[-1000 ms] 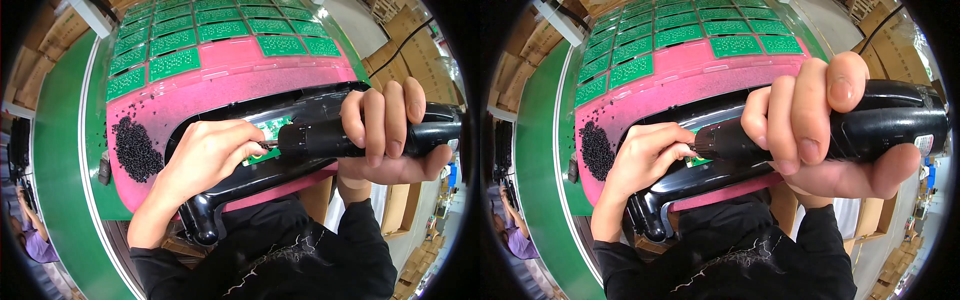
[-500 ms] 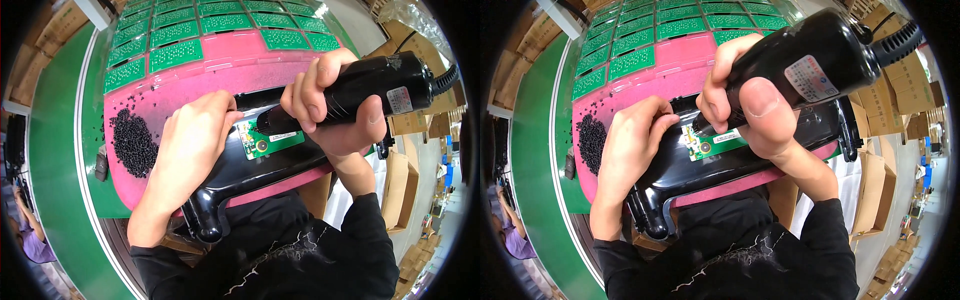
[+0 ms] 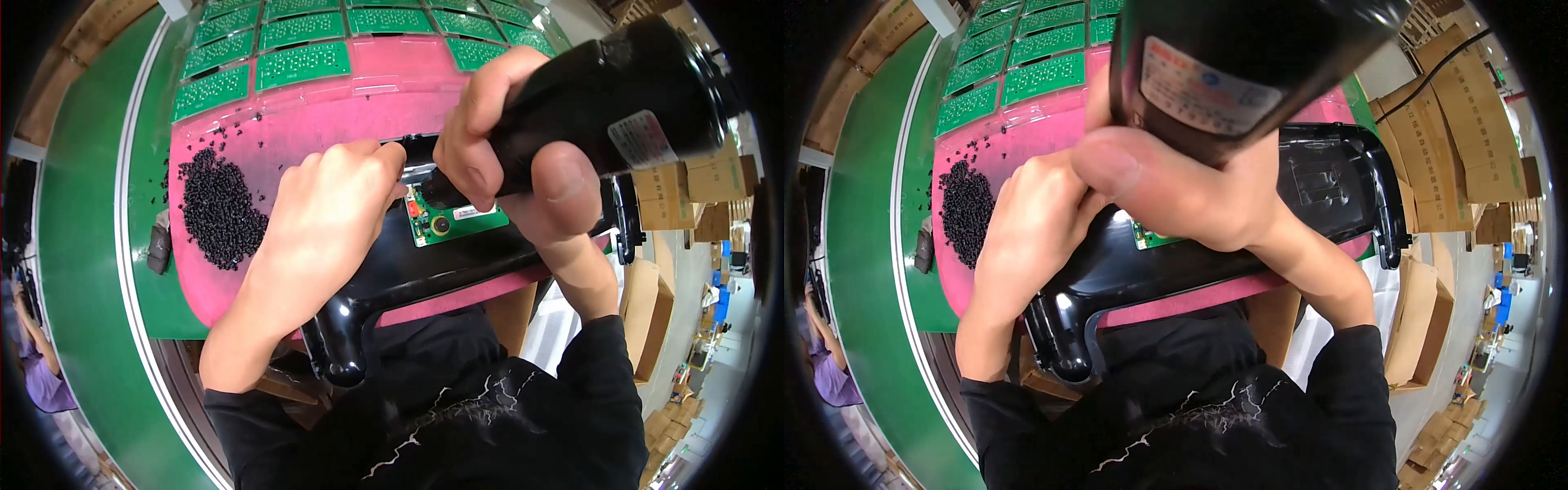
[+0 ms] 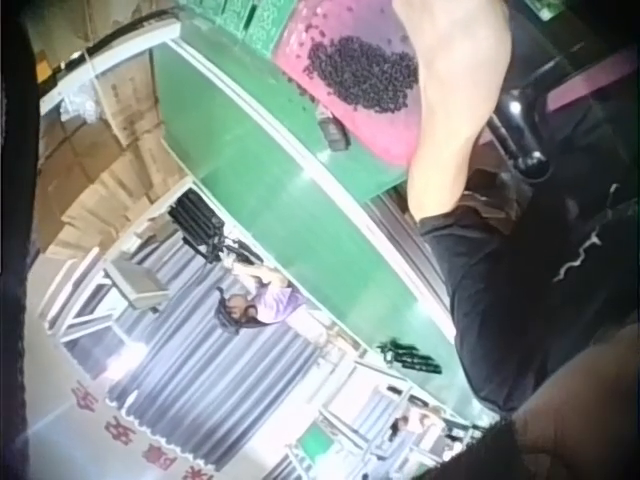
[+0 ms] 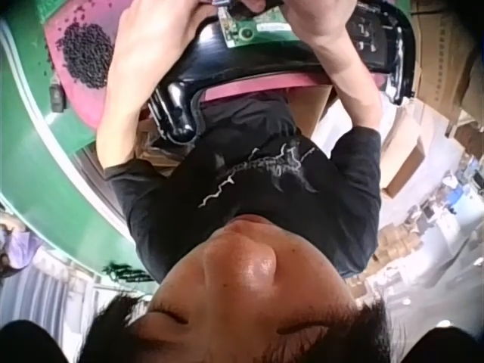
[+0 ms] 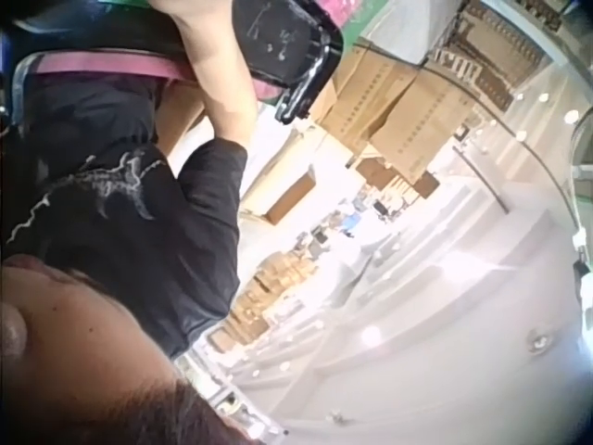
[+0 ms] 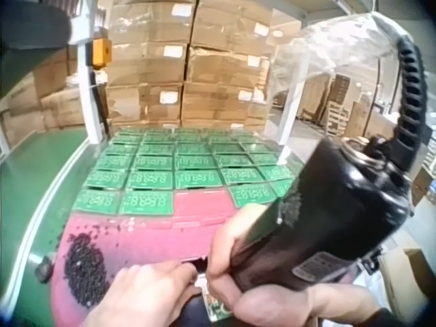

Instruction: Assembling electronic components by installing a circuit board into a plastic housing and securing it with an electric screwdriver.

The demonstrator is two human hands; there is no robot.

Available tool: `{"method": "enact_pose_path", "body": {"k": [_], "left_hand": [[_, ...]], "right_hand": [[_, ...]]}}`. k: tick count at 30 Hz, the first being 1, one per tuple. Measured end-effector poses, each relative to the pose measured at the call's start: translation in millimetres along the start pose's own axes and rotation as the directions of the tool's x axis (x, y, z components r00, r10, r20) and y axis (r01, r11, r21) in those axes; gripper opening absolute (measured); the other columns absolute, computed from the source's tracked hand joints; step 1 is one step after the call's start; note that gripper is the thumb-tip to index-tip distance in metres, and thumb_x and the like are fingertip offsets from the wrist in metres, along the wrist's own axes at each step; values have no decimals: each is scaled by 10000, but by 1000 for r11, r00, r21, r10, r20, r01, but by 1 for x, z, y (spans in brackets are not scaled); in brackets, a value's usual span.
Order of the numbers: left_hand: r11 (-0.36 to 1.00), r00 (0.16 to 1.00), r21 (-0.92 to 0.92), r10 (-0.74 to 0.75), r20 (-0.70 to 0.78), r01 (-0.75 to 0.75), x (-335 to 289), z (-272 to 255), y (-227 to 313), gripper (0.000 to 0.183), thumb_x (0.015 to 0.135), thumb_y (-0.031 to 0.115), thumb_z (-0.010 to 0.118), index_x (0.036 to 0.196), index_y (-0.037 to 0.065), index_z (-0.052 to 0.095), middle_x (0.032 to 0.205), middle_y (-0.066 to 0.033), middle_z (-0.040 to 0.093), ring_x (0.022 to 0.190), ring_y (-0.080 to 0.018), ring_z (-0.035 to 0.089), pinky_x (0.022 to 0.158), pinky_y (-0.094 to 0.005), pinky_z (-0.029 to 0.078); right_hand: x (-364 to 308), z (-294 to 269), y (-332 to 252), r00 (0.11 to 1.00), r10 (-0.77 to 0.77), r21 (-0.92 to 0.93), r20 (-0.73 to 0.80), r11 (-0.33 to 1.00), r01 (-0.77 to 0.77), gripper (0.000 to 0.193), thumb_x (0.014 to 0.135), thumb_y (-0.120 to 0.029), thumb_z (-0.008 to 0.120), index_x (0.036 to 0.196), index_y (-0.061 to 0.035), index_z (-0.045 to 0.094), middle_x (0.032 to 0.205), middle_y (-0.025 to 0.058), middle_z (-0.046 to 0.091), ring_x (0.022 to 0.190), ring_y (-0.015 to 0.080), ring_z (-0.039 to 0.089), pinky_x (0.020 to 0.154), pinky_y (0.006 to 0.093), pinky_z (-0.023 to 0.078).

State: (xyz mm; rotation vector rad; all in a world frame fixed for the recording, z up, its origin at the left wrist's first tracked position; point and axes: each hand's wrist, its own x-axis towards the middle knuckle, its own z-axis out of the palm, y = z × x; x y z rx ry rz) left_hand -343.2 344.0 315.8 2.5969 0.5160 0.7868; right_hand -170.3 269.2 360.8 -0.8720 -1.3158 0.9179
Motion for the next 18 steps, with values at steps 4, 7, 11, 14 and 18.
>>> {"method": "enact_pose_path", "body": {"k": [4, 7, 11, 14, 18], "left_hand": [[988, 978, -10, -152, 143, 155, 5, -5, 4, 117, 836, 93, 673, 856, -2, 608, 770, -176, 644, 777, -391, 653, 660, -489, 516], [974, 958, -40, -213, 194, 225, 8, -7, 5, 139, 804, 96, 725, 881, -1, 661, 817, -182, 658, 774, -400, 629, 692, -470, 494], [974, 948, -107, -166, 271, 201, 12, -9, 10, 152, 789, 92, 744, 857, -14, 658, 797, -176, 661, 740, -375, 640, 658, -434, 500], [912, 993, -409, 21, 120, 30, 17, -3, 13, 149, 776, 58, 754, 856, -21, 656, 772, -138, 679, 682, -293, 670, 595, -367, 507], [879, 987, -463, -49, 152, 115, 13, -6, 12, 159, 727, 1, 792, 817, -15, 662, 721, -57, 686, 581, -110, 637, 501, -226, 460]], "right_hand": [[-3, 0, -3, 1000, 10, 5, -30, 1000, -10, 602, 840, -559, 688, 1035, -24, 493, 625, 24, 480, 485, 113, 430, 466, 259, 368], [-14, 0, -12, 993, -31, 6, -117, 999, 32, 608, 838, -612, 648, 1027, -53, 497, 650, 0, 496, 487, 100, 445, 502, 264, 362], [-24, -13, -29, 969, -206, 267, -133, 934, 235, 575, 827, -627, 638, 1007, -98, 502, 664, -50, 516, 480, 65, 473, 536, 263, 379], [-29, -14, -55, 950, -209, 258, -232, 928, 267, 494, 807, -522, 669, 974, -92, 491, 656, -43, 530, 474, 74, 505, 555, 263, 407], [-30, -26, -48, 960, -246, 257, -133, 927, 273, 497, 814, -515, 677, 990, -88, 491, 666, -39, 540, 483, 77, 515, 552, 262, 415]]}}
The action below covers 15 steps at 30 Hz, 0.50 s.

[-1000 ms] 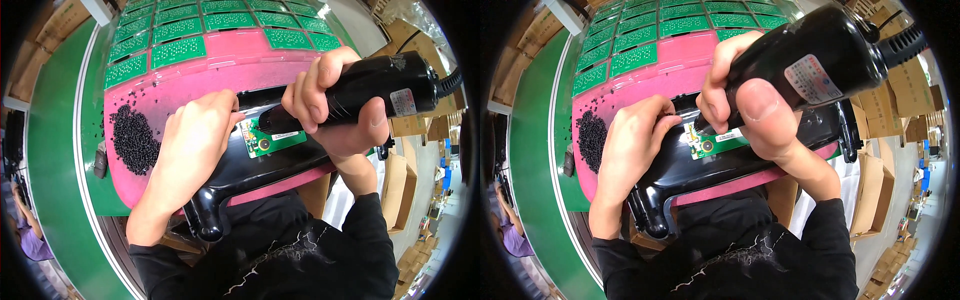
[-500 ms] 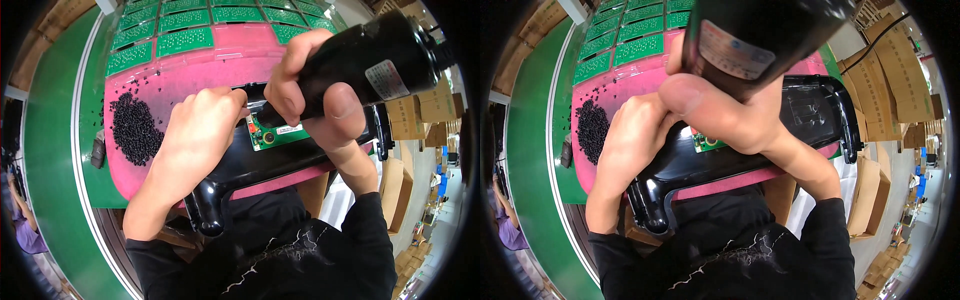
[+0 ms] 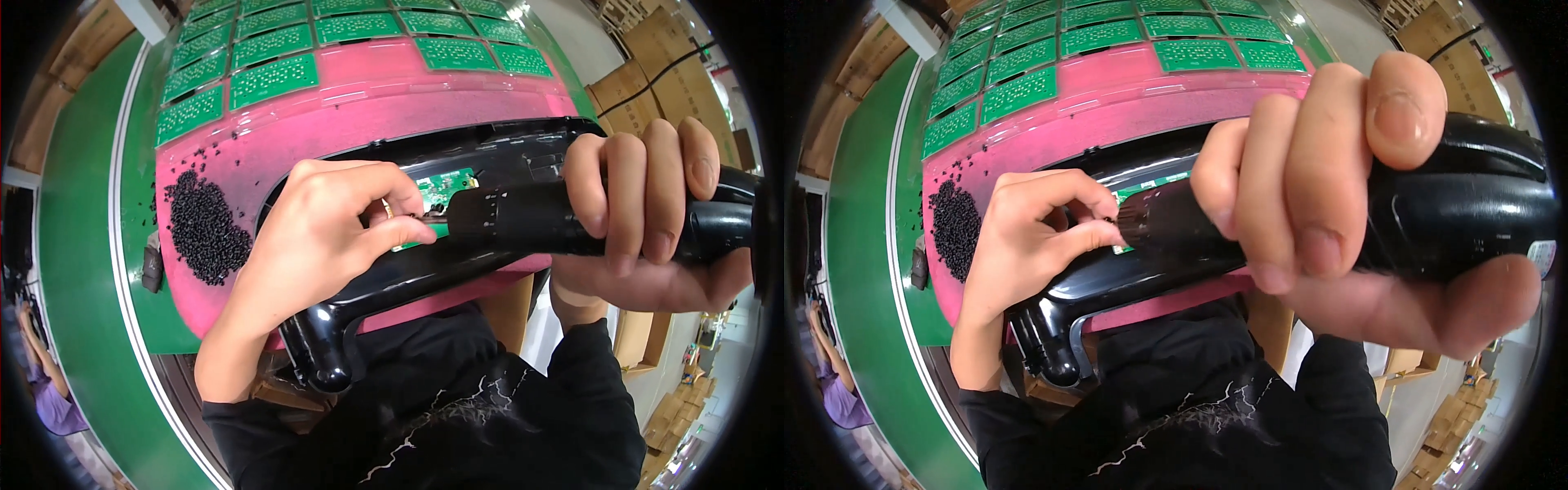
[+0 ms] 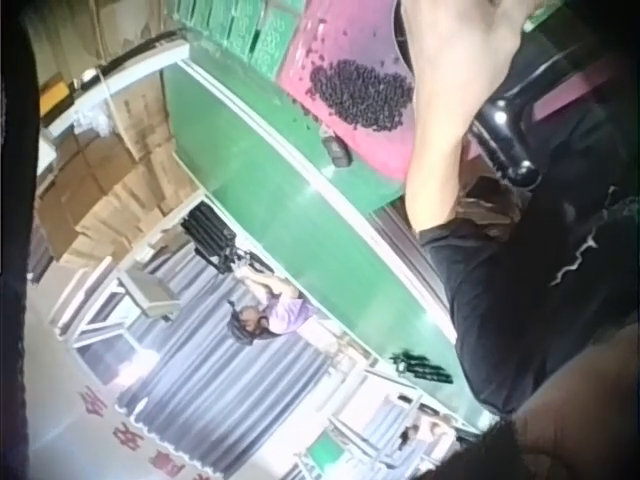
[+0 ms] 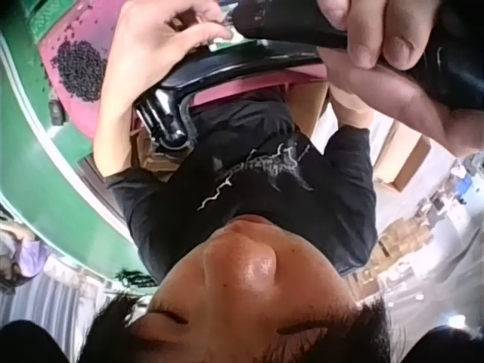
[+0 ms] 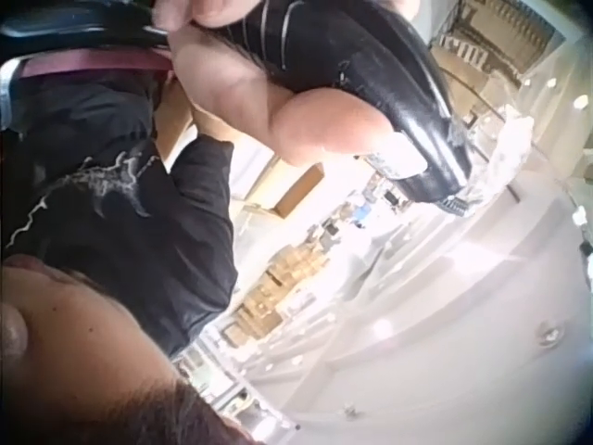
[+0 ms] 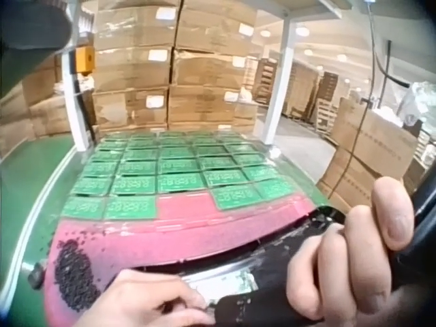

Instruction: Assembling electronic components by installing a circuit board into a plastic housing and securing it with an electric screwdriver.

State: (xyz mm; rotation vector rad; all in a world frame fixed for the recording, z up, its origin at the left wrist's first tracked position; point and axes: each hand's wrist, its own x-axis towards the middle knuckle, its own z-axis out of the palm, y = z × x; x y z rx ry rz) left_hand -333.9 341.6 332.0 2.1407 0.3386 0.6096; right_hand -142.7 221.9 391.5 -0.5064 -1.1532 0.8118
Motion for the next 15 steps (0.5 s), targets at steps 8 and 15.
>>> {"method": "enact_pose_path", "body": {"k": [8, 15], "left_hand": [[980, 996, -180, -78, 39, 83, 6, 7, 11, 197, 664, 21, 855, 758, 7, 682, 687, -16, 673, 591, -59, 593, 521, -218, 438], [989, 988, -87, -125, -95, 117, 4, 13, 2, 124, 847, 84, 735, 787, -16, 694, 671, -82, 647, 553, -154, 571, 527, -287, 443]], "right_hand": [[-6, -32, -23, 969, -37, -75, 246, 996, 57, 506, 834, -495, 696, 1034, -78, 489, 691, -29, 568, 509, 84, 541, 544, 259, 438], [-25, -11, -12, 966, 124, -371, -228, 906, -204, 595, 834, -585, 663, 1027, -48, 496, 656, -7, 533, 467, 86, 470, 460, 239, 371]]}}
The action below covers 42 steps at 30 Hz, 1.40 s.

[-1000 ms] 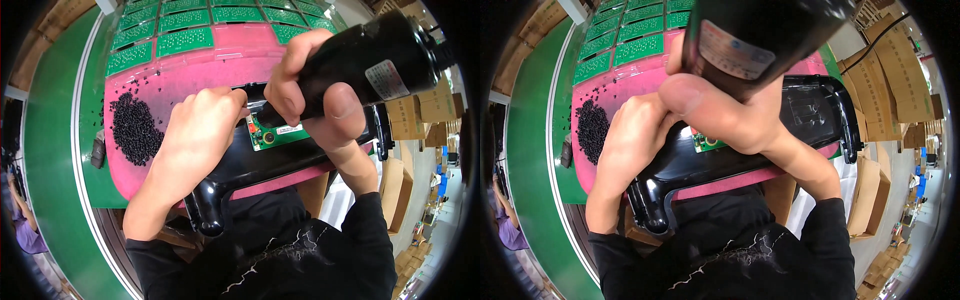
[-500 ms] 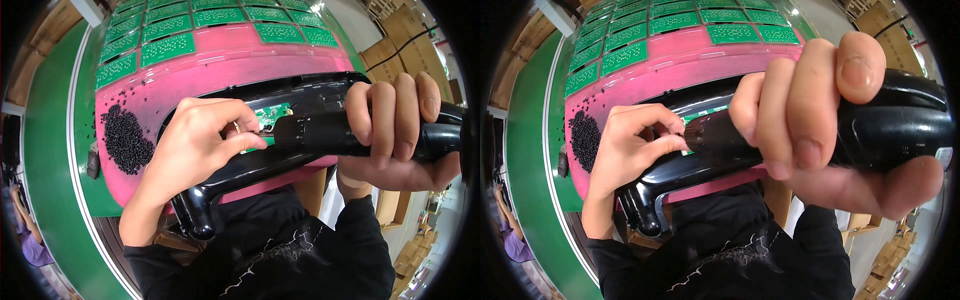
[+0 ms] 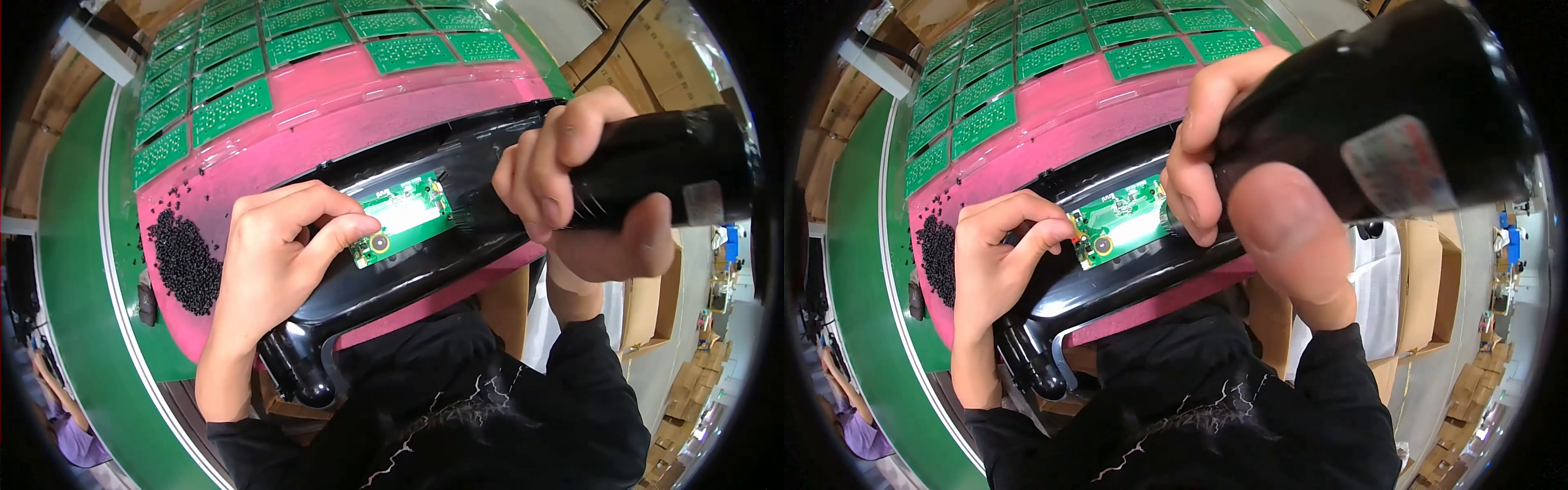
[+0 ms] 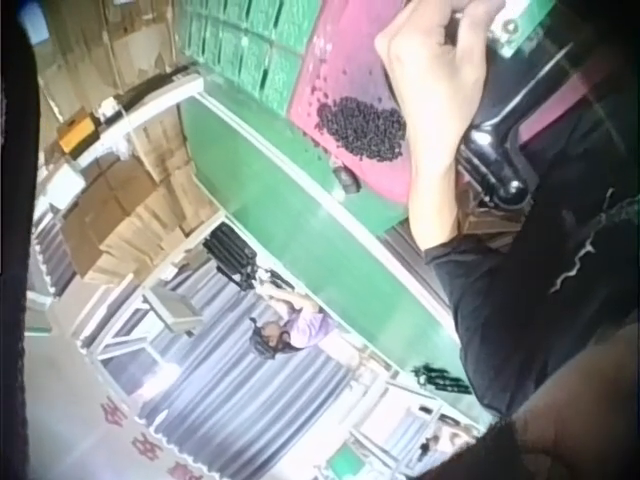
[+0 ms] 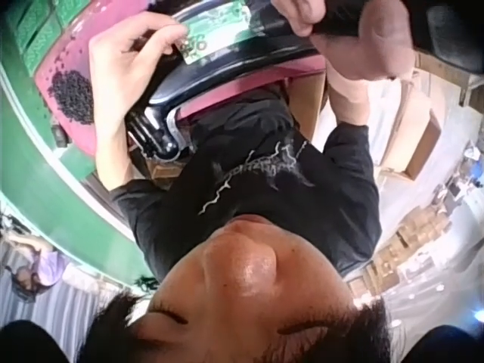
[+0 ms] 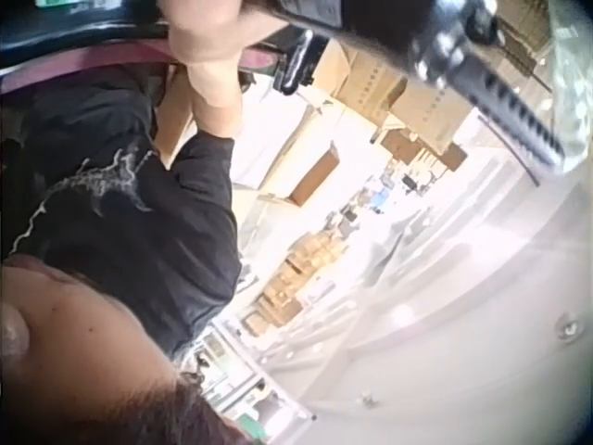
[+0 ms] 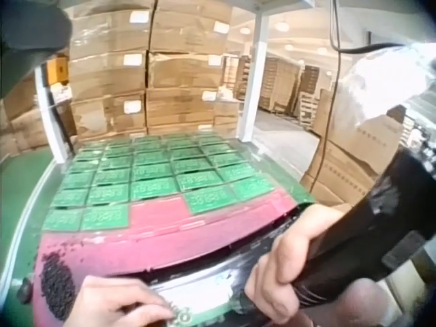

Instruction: Assembling electronic components by installing a circuit board into a plastic housing and securing it with an electric screwdriver.

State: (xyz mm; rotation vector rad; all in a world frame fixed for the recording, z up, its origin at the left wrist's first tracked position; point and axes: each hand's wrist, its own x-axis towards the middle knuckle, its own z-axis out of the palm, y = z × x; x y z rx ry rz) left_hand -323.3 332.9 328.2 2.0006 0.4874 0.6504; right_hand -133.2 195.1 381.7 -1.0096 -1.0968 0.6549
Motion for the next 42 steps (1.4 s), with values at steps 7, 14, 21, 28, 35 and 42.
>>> {"method": "enact_pose_path", "body": {"k": [7, 14, 21, 28, 35, 42], "left_hand": [[996, 999, 94, 0, 38, -4, 2, -4, 1, 286, 941, 133, 644, 715, -32, 587, 596, -113, 531, 518, -221, 524, 517, -328, 409], [991, 1000, 129, 21, 14, -23, 2, 1, 1, 164, 912, 101, 662, 824, -11, 580, 693, -118, 560, 562, -237, 540, 542, -328, 422], [979, 996, 197, 28, 89, -45, 3, 0, 5, 123, 819, 1, 728, 879, -7, 621, 821, -68, 651, 674, -139, 609, 581, -254, 456], [971, 973, 159, 151, 175, -179, -1, 1, -4, 78, 811, 14, 728, 854, -16, 671, 789, -102, 662, 698, -231, 657, 582, -309, 498], [970, 964, -34, 241, 111, -239, 2, 0, -2, 112, 777, -6, 752, 852, -31, 672, 793, -98, 680, 667, -191, 646, 555, -268, 476], [985, 982, -42, 170, 78, -167, 2, -4, 2, 126, 762, -37, 749, 866, -46, 677, 807, -99, 697, 672, -155, 650, 598, -254, 493]], "right_hand": [[8, -13, 15, 997, 57, -7, 46, 998, -57, 604, 822, -592, 653, 991, -34, 495, 623, 9, 511, 438, 83, 427, 446, 236, 347], [14, -4, 20, 996, 73, -6, 43, 997, -73, 605, 812, -618, 652, 954, -51, 495, 591, -15, 465, 434, 73, 401, 450, 232, 332], [13, 0, 23, 997, 52, -8, 65, 999, -51, 614, 813, -613, 651, 977, -43, 494, 593, -13, 461, 431, 77, 402, 451, 230, 331], [9, -3, 23, 992, -41, 216, 122, 976, 13, 585, 831, -584, 668, 1037, -58, 518, 651, -28, 520, 471, 78, 449, 476, 235, 355], [16, 10, 1, 912, -379, 491, 156, 831, 262, 484, 808, -452, 735, 1002, -78, 497, 680, -32, 571, 522, 92, 574, 568, 239, 457], [25, 10, 10, 858, -474, 564, 198, 771, 296, 495, 806, -480, 724, 1011, -90, 497, 681, -36, 568, 502, 81, 552, 533, 235, 437]]}}
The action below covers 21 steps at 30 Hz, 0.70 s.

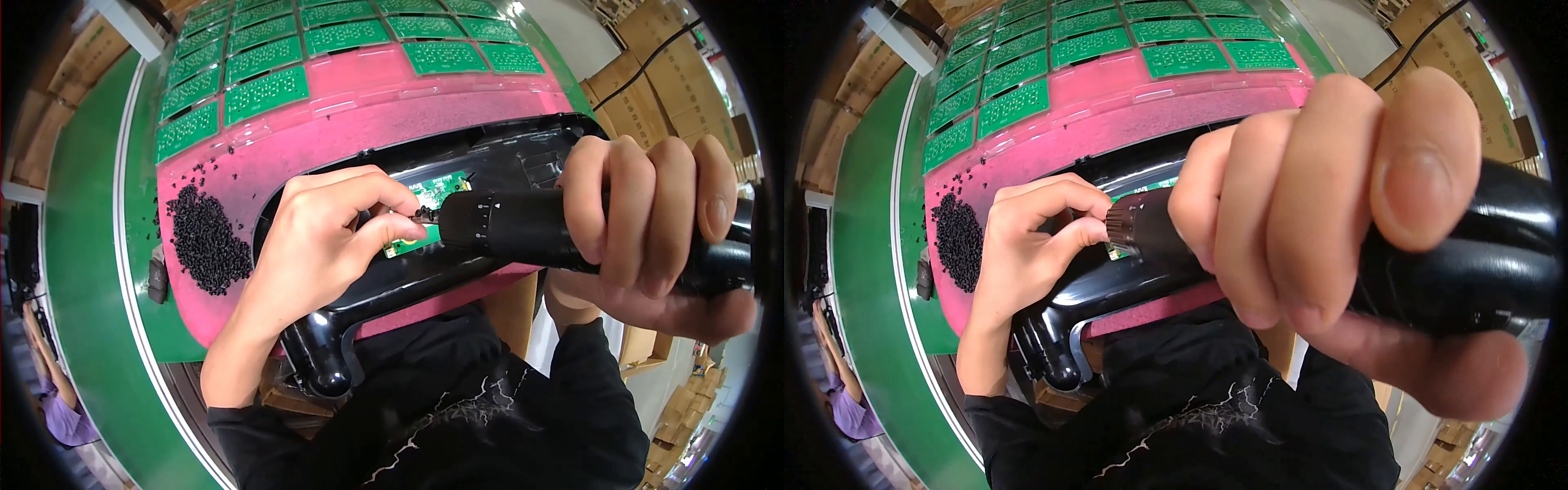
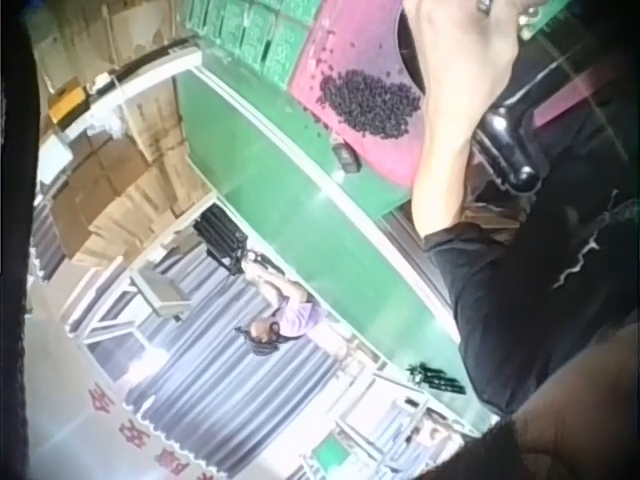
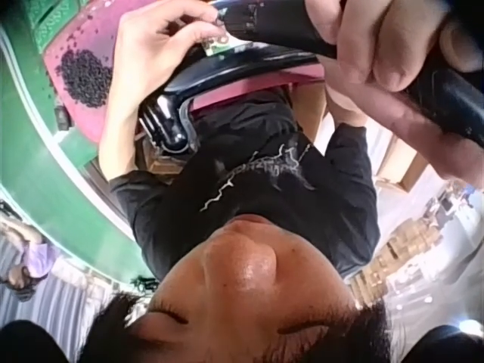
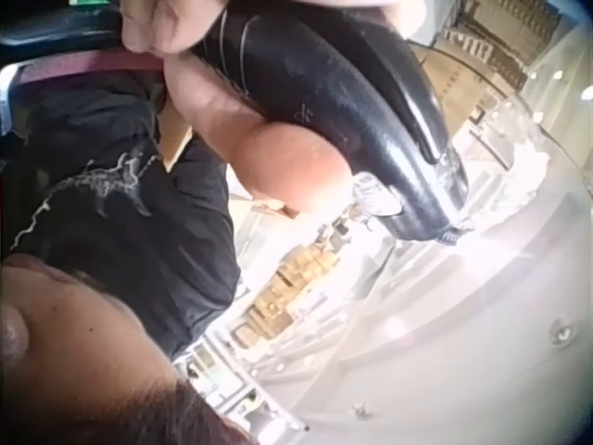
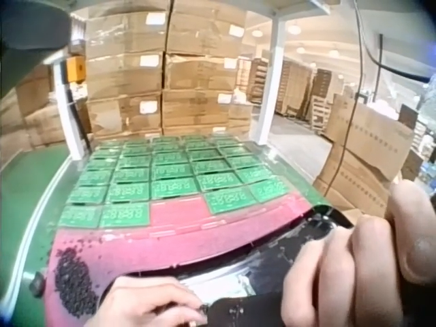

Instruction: Assembling electronic components by installing a circuit board into a plastic housing and securing it with an electric screwdriver.

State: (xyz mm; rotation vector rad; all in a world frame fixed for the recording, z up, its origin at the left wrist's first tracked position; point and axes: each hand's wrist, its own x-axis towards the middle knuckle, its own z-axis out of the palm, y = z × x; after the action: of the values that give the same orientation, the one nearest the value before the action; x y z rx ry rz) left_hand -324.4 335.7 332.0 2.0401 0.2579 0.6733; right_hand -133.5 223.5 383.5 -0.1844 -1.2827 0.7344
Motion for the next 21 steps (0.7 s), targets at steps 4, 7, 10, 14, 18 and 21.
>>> {"method": "enact_pose_path", "body": {"k": [4, 7, 10, 14, 18, 21], "left_hand": [[992, 996, -94, -88, 22, 89, -1, 0, -2, 119, 767, -37, 744, 865, -44, 677, 809, -99, 699, 688, -156, 655, 624, -265, 507], [995, 994, -2, -99, 47, 99, 0, -2, -2, 106, 784, -36, 728, 879, -41, 682, 824, -104, 703, 704, -160, 663, 658, -275, 525], [997, 997, -34, -73, -21, 72, 0, 1, -5, 90, 818, -27, 703, 907, -38, 689, 858, -109, 712, 736, -172, 678, 678, -277, 535], [992, 998, 115, -40, -53, 46, 2, -1, -7, 100, 854, -4, 679, 951, -25, 693, 904, -111, 719, 797, -195, 694, 693, -294, 542], [987, 996, 131, -89, -32, 92, 0, -2, -7, 122, 859, -1, 672, 980, -12, 689, 925, -115, 716, 821, -230, 701, 707, -313, 545], [981, 999, 193, 3, -40, 5, 0, -1, -12, 119, 857, -3, 671, 975, -19, 674, 910, -132, 701, 817, -282, 695, 684, -330, 536]], "right_hand": [[2, -4, 7, 998, -42, 59, 57, 997, 38, 502, 805, -495, 718, 1015, -96, 498, 681, -38, 566, 490, 75, 539, 513, 234, 425], [1, 0, 8, 995, -63, 94, 83, 994, 55, 506, 804, -503, 715, 1018, -100, 498, 681, -40, 565, 484, 72, 533, 503, 233, 419], [-4, 8, 6, 973, 232, -125, -6, 965, -231, 548, 809, -578, 718, 1009, -120, 493, 651, -48, 554, 440, 74, 494, 464, 243, 401], [-18, 17, 16, 949, 300, -134, -95, 941, -311, 593, 810, -614, 720, 1008, -99, 503, 650, -25, 550, 456, 99, 512, 475, 248, 424], [-21, 20, 21, 922, 368, -143, -120, 912, -383, 597, 799, -598, 740, 1009, -89, 509, 653, -8, 549, 481, 111, 524, 497, 255, 428], [-18, 35, 16, 821, 480, -210, -309, 808, -551, 598, 802, -602, 735, 999, -85, 507, 648, -2, 547, 482, 111, 511, 498, 259, 416]]}}
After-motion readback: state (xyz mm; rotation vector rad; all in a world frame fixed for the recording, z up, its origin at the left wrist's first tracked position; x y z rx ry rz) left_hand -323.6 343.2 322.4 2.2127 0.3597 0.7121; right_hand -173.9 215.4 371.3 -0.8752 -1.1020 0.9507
